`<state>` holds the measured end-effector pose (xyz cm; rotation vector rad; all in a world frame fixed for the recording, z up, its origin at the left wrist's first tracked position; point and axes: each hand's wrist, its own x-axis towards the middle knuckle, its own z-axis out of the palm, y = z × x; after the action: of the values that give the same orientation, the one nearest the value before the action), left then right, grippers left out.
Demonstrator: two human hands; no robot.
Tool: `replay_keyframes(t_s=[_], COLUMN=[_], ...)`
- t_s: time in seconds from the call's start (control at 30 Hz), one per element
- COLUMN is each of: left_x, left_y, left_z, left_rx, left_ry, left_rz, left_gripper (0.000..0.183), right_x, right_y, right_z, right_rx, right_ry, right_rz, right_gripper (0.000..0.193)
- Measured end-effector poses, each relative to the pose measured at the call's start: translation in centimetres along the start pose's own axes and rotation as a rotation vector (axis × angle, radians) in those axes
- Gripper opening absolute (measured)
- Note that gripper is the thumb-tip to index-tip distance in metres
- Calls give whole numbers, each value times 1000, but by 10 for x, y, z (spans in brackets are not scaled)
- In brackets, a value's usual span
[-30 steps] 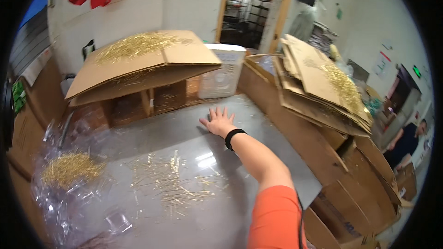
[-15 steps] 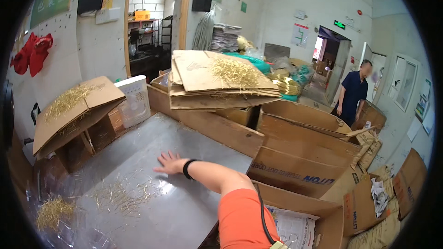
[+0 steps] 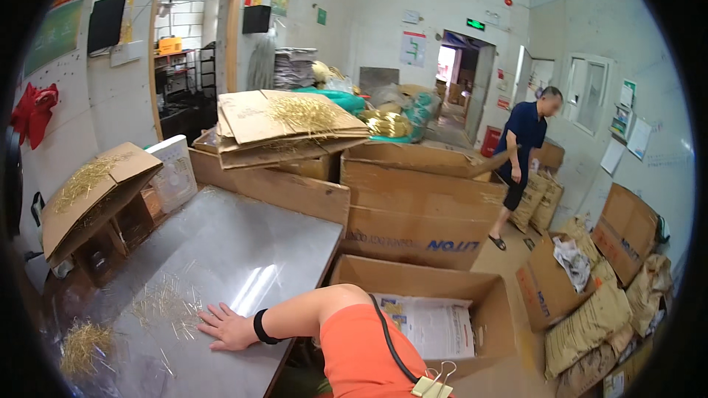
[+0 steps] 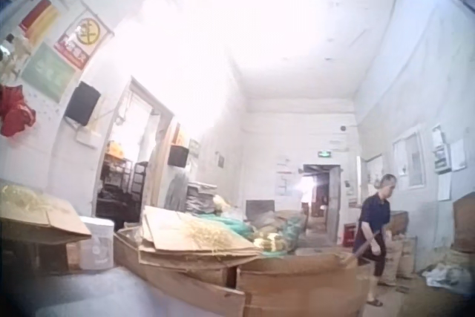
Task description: The recorder is sorting small metal pins/hooks on a table, placing them into small clear plastic trays, and then stacking the trays into a box.
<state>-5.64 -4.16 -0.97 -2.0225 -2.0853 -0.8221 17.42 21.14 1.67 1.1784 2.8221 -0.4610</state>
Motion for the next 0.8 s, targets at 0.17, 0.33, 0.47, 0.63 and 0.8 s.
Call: replay_keyframes(t_s=[0.17,0.33,0.47,0.63,0.8], left_x=[4,5,4,2,-3], left_y=[-2,11,4,12,17], left_z=[-6,-19,-1,-9,-10], left_rx=[-7,79,-49,-71,-1], left_ry=[-92,-130,-128,-36,-12], left_rz=[38,-47,-26,-90,-125], left_gripper=[66,54,70,66,68], right_x=[-9,52,85,87,85], right_y=[-39,-19,41,27,-23], right_z=[7,27,10,-36,-30], right_rx=[67,-48,-1,301,-203], right_ry=[68,436,536,285,108], right_rz=[-100,-166,-48,151,-348], right_gripper=[81,69,47,71,77])
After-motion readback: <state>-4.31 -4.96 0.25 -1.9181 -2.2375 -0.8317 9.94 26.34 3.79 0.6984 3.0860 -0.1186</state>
